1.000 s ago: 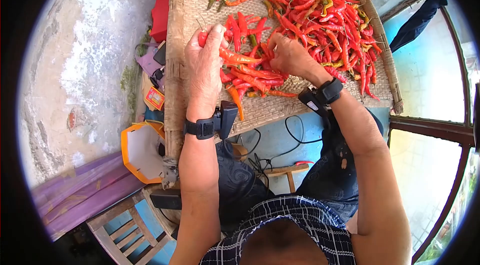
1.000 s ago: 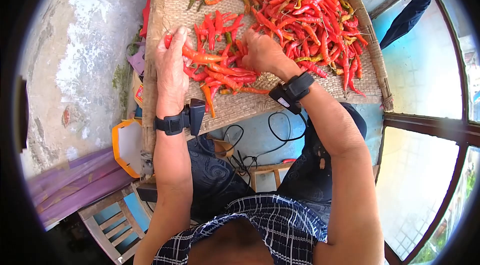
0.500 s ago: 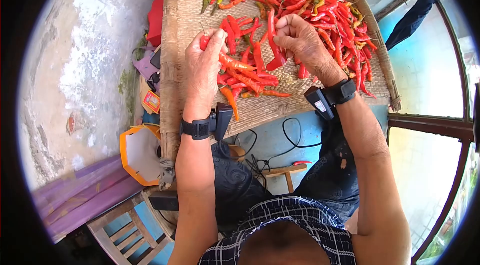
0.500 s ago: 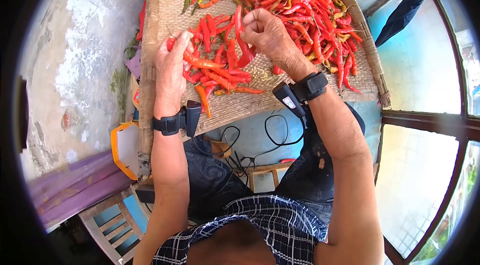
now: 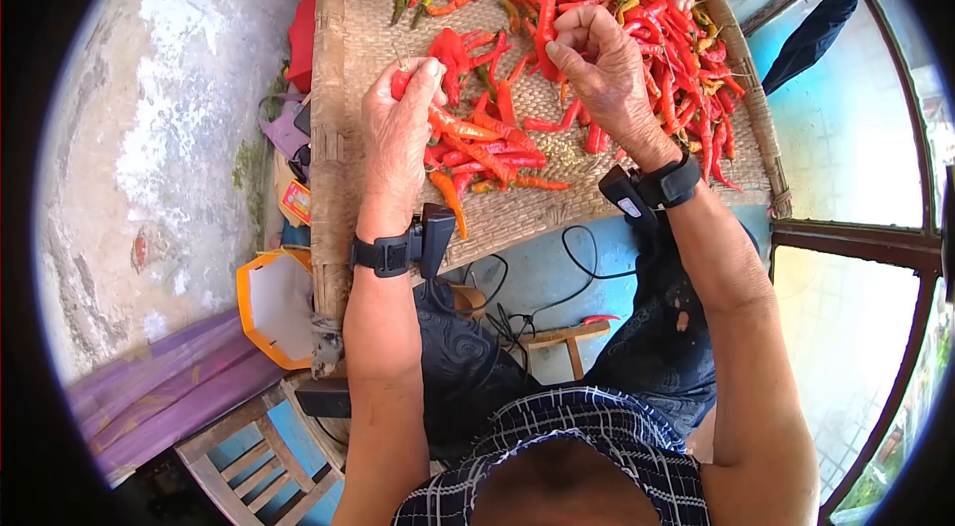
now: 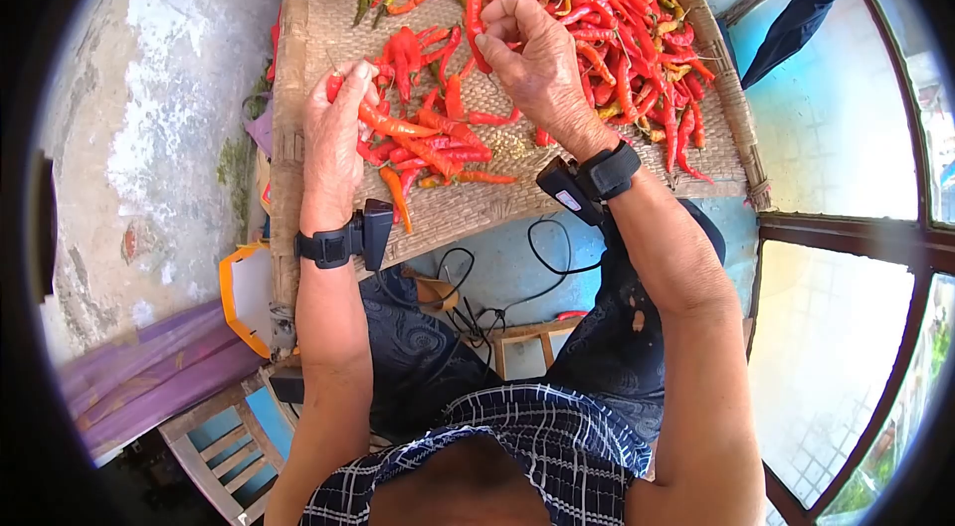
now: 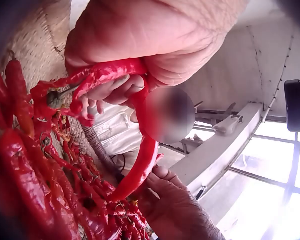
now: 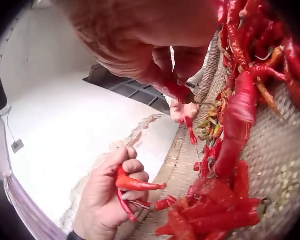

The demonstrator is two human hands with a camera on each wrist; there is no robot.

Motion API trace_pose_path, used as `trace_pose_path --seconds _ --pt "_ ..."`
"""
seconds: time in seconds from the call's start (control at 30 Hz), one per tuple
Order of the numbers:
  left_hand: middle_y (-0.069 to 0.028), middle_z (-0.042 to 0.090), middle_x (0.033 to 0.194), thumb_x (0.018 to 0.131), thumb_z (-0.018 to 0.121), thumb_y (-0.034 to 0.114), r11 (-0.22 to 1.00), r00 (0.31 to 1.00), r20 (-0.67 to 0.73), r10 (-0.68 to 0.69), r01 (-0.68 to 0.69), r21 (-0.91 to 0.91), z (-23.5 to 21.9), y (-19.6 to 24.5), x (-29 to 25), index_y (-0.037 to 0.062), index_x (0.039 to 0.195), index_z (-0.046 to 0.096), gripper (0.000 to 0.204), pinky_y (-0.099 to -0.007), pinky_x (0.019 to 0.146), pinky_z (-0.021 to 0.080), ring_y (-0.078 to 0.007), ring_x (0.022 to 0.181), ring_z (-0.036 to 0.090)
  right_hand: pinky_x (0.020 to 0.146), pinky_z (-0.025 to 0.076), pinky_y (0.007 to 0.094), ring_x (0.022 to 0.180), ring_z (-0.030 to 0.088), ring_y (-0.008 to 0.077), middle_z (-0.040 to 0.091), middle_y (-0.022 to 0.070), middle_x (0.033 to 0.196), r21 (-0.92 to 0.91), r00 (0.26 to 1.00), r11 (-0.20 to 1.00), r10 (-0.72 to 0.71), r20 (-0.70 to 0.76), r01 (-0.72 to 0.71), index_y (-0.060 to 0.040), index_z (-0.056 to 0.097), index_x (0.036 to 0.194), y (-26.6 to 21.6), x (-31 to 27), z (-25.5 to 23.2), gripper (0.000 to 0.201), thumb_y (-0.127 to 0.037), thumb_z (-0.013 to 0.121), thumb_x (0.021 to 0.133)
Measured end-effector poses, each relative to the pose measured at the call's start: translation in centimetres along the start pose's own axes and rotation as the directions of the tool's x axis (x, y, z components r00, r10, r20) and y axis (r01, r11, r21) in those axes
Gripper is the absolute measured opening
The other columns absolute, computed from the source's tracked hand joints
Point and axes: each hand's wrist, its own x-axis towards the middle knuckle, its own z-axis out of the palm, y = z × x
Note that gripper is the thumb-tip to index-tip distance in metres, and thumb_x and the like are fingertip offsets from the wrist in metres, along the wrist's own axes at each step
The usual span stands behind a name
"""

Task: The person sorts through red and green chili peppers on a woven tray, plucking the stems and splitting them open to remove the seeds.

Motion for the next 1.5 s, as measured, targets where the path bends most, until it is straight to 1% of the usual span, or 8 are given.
trace_pose_path --seconds 0.37,0.5,0.57,0.63,1.1,1.2,1.4,1.5 --pt "0.0052 0.051 0.068 0.087 0.061 0.024 1.000 1.000 -0.008 -0.004 0.005 0.016 0.1 0.2 -0.1 0.0075 0.093 0.060 0.018 -0.0158 0.044 0.029 0.0000 0.052 0.041 0.064 0.049 0.0256 0.078 0.059 0.0120 0.061 0.0068 0.091 0.499 0.885 0.858 0.134 -0.446 0.122 0.0003 0.057 0.104 0.3 3.1 -5.3 0.023 -0.006 0.062 0.083" --pt "0.0032 0.051 0.065 0.086 0.062 0.022 1.000 1.000 0.001 -0.008 0.008 -0.011 0.2 0.3 -0.2 0.0058 0.088 0.061 0.016 -0.0176 0.045 0.033 -0.0017 0.054 0.043 0.065 0.049 0.0298 0.075 0.061 0.0137 0.065 0.0059 0.079 -0.270 0.992 0.959 0.111 0.063 -0.090 -0.0051 0.064 0.092 2.2 0.8 -3.1 0.014 -0.015 0.063 0.083" --pt "0.0030 0.051 0.065 0.086 0.062 0.022 1.000 1.000 -0.006 -0.013 0.013 -0.011 0.1 0.4 -0.2 0.0057 0.088 0.061 0.016 -0.0177 0.045 0.033 -0.0020 0.054 0.043 0.064 0.051 0.0378 0.074 0.064 0.0297 0.065 0.0155 0.083 -0.597 0.878 0.742 0.023 0.478 0.306 -0.0028 0.063 0.085 2.8 -0.6 -1.6 0.010 -0.009 0.060 0.078" --pt "0.0029 0.052 0.065 0.086 0.062 0.022 1.000 0.999 -0.046 -0.016 0.017 0.013 0.1 0.3 -0.4 0.0057 0.089 0.061 0.016 -0.0178 0.046 0.033 -0.0022 0.054 0.043 0.062 0.052 0.0417 0.076 0.063 0.0359 0.064 0.0191 0.080 -0.834 0.883 0.394 0.103 0.457 0.385 0.0013 0.061 0.078 2.2 -1.9 0.0 0.010 -0.007 0.056 0.075" --pt "0.0051 0.052 0.067 0.085 0.063 0.023 1.000 0.999 -0.038 0.012 -0.012 -0.015 -0.4 0.0 -0.1 0.0106 0.089 0.059 0.014 -0.0162 0.045 0.028 -0.0004 0.053 0.041 0.069 0.048 0.0440 0.084 0.059 0.0351 0.059 0.0166 0.085 -0.695 0.698 0.597 0.292 0.653 0.400 -0.0017 0.060 0.083 3.0 -3.0 -1.6 0.011 -0.008 0.055 0.074" --pt "0.0041 0.052 0.067 0.086 0.062 0.023 1.000 0.998 -0.055 0.016 -0.018 -0.024 -0.6 0.0 -0.1 0.0080 0.089 0.060 0.015 -0.0168 0.046 0.030 -0.0013 0.054 0.042 0.070 0.049 0.0429 0.085 0.059 0.0347 0.061 0.0158 0.087 -0.799 0.707 0.486 0.420 0.570 0.356 -0.0023 0.061 0.084 1.9 -2.5 -1.6 0.013 -0.007 0.056 0.074" --pt "0.0033 0.053 0.067 0.086 0.062 0.023 0.999 0.997 -0.070 0.020 -0.022 -0.031 -0.6 -0.1 0.2 0.0058 0.089 0.060 0.017 -0.0177 0.046 0.032 -0.0020 0.055 0.042 0.063 0.050 0.0345 0.068 0.063 0.0238 0.064 0.0133 0.074 -0.551 0.939 0.834 0.163 0.302 0.032 -0.0063 0.063 0.096 -0.1 1.1 -5.5 0.020 -0.014 0.059 0.079" --pt "0.0032 0.053 0.067 0.086 0.062 0.023 0.999 0.998 -0.061 0.019 -0.021 -0.027 -0.4 -0.1 0.0 0.0059 0.089 0.060 0.017 -0.0177 0.045 0.031 -0.0017 0.054 0.041 0.059 0.048 0.0317 0.061 0.059 0.0185 0.062 0.0121 0.070 -0.530 0.955 0.827 0.025 -0.296 -0.186 -0.0039 0.059 0.103 -1.2 1.7 -5.4 0.025 -0.017 0.062 0.081"
